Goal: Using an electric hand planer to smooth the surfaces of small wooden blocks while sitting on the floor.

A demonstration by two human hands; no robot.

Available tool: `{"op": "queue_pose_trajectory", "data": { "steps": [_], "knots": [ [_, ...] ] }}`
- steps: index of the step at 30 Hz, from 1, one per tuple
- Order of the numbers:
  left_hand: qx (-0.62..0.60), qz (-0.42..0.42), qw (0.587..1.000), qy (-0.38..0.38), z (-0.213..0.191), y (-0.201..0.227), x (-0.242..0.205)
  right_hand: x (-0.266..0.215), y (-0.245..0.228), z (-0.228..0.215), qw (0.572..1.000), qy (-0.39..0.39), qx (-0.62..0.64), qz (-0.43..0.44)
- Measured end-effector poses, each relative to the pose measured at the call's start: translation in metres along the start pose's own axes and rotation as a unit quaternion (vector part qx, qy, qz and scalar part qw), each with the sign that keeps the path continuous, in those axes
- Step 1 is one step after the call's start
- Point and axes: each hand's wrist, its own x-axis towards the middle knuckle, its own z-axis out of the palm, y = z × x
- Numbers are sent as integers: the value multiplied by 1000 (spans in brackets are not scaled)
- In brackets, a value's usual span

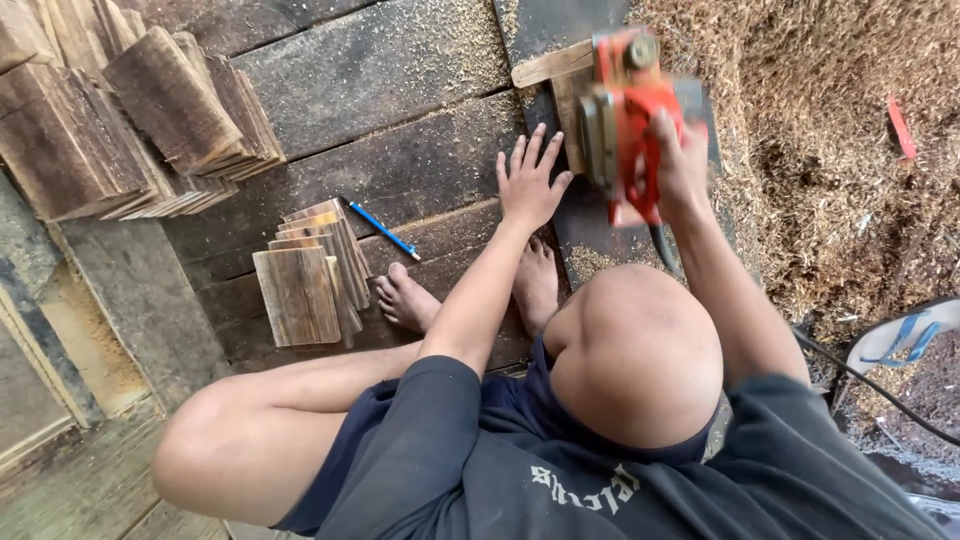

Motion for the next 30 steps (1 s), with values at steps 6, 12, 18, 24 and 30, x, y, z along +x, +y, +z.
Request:
{"op": "queue_pose_trajectory", "data": {
  "steps": [6,12,18,24,30],
  "knots": [
    [9,12,1000,19,22,-9,4,-40,151,-60,1000,-5,-16,13],
    [-1,3,1000,-7,17,-9,7,-23,145,-49,999,-14,42,-22],
    [-13,-7,1000,-8,23,-10,7,2,63,-12,995,-18,76,-56],
    [-13,-27,999,-30,-3,6,3,33,1,9,1000,-24,4,-7],
    [-7,-31,999,-36,-9,9,2,75,-16,27,999,3,22,-48]
  ]
}}
